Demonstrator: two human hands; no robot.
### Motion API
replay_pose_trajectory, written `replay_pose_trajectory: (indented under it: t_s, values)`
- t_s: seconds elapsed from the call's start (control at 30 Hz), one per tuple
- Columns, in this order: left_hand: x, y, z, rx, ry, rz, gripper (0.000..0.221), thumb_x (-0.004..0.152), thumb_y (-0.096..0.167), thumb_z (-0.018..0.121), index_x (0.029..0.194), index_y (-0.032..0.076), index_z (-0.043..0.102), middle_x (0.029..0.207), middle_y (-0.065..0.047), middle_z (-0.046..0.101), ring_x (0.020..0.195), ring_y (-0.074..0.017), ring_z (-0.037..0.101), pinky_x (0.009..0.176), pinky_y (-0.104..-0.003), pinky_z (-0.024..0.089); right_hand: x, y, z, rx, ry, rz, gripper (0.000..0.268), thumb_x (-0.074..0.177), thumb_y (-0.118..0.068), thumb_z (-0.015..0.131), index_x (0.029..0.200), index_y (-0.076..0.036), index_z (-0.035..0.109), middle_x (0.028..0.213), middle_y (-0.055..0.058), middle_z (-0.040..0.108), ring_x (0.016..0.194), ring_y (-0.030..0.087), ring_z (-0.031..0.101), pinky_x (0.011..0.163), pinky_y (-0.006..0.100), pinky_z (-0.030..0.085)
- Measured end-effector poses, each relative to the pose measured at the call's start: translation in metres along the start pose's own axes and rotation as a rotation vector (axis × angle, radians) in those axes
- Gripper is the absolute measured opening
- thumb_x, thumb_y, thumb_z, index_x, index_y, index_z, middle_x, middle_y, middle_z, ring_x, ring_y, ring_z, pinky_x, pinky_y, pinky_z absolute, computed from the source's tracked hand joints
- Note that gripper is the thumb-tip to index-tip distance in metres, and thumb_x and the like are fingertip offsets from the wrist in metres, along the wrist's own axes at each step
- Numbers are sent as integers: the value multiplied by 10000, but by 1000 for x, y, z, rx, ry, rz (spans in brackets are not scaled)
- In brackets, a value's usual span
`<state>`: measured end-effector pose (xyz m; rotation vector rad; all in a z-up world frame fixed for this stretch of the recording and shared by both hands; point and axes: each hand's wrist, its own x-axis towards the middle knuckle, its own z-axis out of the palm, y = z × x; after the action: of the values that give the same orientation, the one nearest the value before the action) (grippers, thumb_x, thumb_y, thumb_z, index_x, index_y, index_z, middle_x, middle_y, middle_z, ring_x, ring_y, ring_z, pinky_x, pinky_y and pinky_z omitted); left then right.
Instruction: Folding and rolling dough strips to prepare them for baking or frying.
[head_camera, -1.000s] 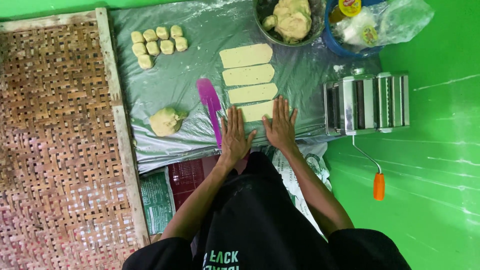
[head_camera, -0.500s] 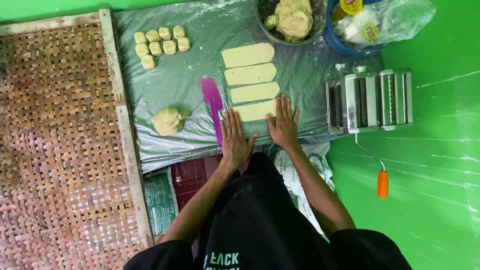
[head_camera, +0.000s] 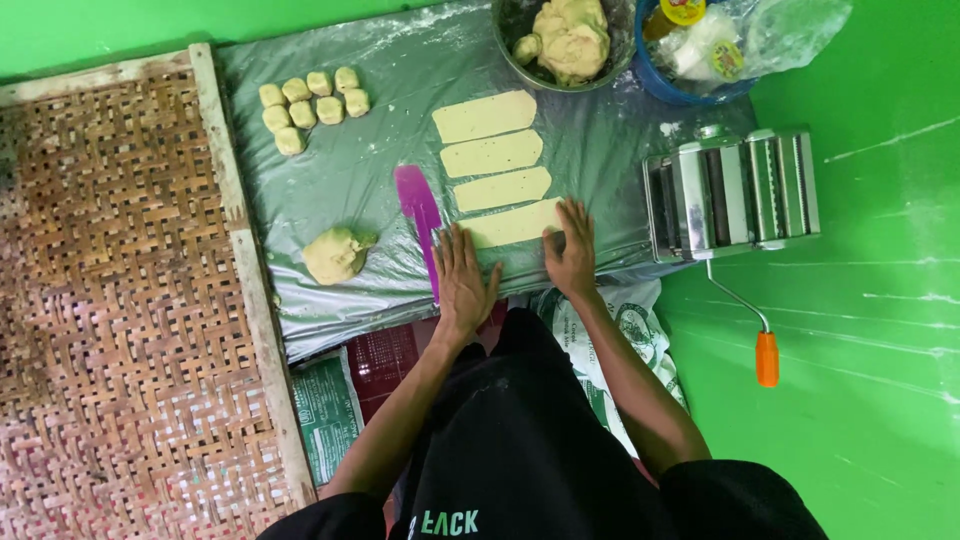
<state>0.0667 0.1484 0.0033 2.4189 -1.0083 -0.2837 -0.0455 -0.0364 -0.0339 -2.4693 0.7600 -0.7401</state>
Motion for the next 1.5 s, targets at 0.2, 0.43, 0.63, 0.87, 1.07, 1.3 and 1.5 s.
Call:
replay_pose_trajectory:
  t_s: [0.2,0.43,0.63,0.87,1.07,1.3,1.5]
  values:
    - [-1,-2,-4,-5,62,3,790,952,462,602,1532,-35,401,1619,-267,331,1508,-472,267,1240,-619,121,-4,-9,-15,0,-43,16,540,1049,-143,615,1571,-148,475,1612,151,406,1474,430,337,1200,590,296]
    - [-10,-14,7,-66,98,-10,800,933,400,647,1564,0,362,1649,-235,295,1527,-450,237,1233,-617,142,-5,-11,-11,-104,-174,86,569,1100,-232,523,1633,-147,343,1696,128,241,1542,410,187,1244,572,179]
    - [-9,-19,12,-105,118,-6,812,894,354,665,1557,-11,372,1645,-237,300,1527,-445,240,1230,-618,151,-3,-11,-12,-81,-186,88,575,1106,-221,511,1641,-138,317,1702,139,212,1548,416,150,1239,596,156]
    - [-3,-21,4,-191,156,-18,687,882,326,668,1440,-43,511,1572,-285,384,1476,-493,322,1193,-631,253,-3,-11,-12,-79,-188,87,573,1100,-228,510,1633,-127,327,1698,146,226,1551,415,157,1236,604,161]
    - [4,-15,-23,-364,234,-67,380,932,225,679,1230,-12,676,1418,-248,545,1350,-450,489,1132,-558,381,5,-27,-19,41,-99,134,441,1123,-180,468,1558,-109,447,1629,179,339,1503,458,232,1197,638,233]
    - [1,-33,-30,-540,344,-197,124,948,272,738,957,157,783,1168,-45,723,1101,-262,696,962,-404,550,12,-53,-9,173,177,37,66,989,-52,735,1046,-82,747,1341,108,642,1264,406,593,956,555,570]
    - [-3,-31,-34,-598,280,-368,169,879,320,818,865,162,759,766,-87,736,756,-319,729,693,-430,562,18,-79,-2,254,156,31,108,951,-109,802,899,-72,714,1075,98,729,1015,349,718,792,468,588]
